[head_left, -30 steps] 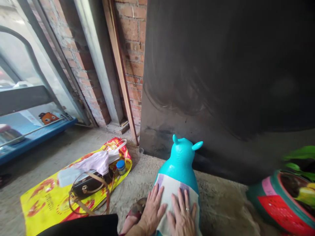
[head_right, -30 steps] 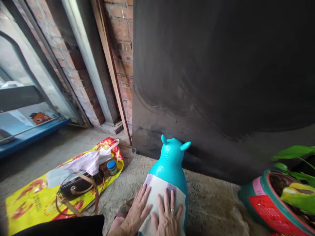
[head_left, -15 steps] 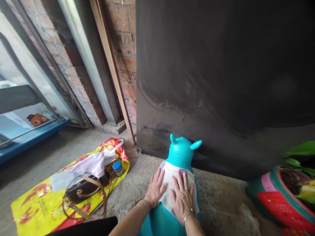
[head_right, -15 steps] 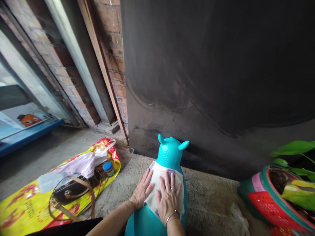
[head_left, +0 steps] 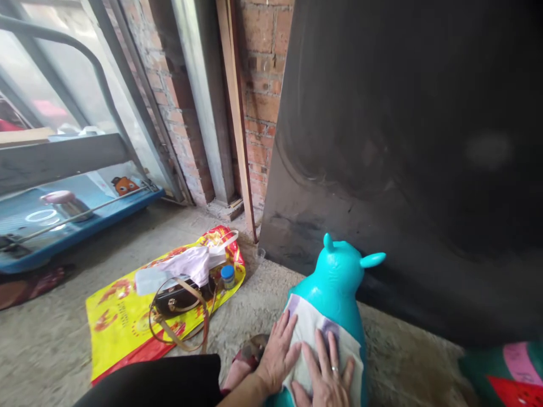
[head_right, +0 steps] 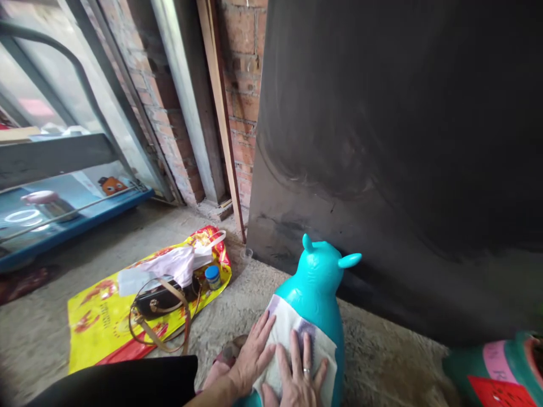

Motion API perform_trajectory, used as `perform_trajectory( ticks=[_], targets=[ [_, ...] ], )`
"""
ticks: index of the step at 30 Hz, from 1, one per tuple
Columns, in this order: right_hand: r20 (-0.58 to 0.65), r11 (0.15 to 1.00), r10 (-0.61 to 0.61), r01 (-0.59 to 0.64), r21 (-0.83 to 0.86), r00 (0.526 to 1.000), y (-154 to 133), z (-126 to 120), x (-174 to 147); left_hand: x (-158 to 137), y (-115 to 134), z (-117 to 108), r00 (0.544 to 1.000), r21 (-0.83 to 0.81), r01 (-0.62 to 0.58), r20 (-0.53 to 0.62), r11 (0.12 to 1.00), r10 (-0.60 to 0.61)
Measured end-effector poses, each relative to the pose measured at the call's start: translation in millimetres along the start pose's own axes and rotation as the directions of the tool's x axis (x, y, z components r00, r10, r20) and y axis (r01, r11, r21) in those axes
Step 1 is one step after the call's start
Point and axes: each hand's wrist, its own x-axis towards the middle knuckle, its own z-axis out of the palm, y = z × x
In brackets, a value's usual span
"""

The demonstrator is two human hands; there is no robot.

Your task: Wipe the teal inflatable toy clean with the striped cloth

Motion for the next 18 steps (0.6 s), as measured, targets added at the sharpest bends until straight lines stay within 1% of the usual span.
perform_trajectory(
  ticks=[2,6,8,10,12,14,16,18],
  targets=[
    [0.014,0.999,-0.021,0.021,0.024,1.0,3.6,-8.7,20.6,18.4,-4.0,-3.7,1.0,-0.041,0.021,0.01,0.999,-0.02],
    [0.03,0.999,-0.015,0.014,0.043,0.999,8.1,-23.0,60.9,56.2,-13.7,-9.1,0.998,-0.099,0.048,0.037,0.994,-0.044],
    [0.033,0.998,-0.019,0.017,0.063,0.999,9.9,-27.8,77.0,69.9,-17.3,-10.0,0.998,-0.122,0.051,0.043,0.991,-0.046],
    [0.024,0.996,-0.028,0.026,0.082,0.999,11.8,-31.3,88.8,77.5,-18.6,-9.7,0.998,-0.144,0.055,0.031,0.988,-0.051],
    [0.014,0.995,-0.037,0.035,0.098,0.999,13.8,-34.0,95.8,78.4,-17.3,-8.7,0.998,-0.164,0.066,0.01,0.984,-0.065],
    [0.018,0.993,-0.038,0.035,0.112,0.999,15.4,-36.3,97.8,72.4,-14.3,-7.2,0.995,-0.187,0.092,-0.013,0.978,-0.096],
    [0.028,0.991,-0.05,0.047,0.125,0.998,15.9,-36.7,93.0,59.3,-10.8,-5.3,0.99,-0.216,0.127,-0.027,0.968,-0.136],
    [0.019,0.988,-0.083,0.08,0.135,0.996,14.7,-32.2,79.0,38.8,-8.4,-2.4,0.984,-0.251,0.159,-0.035,0.955,-0.173]
  ],
)
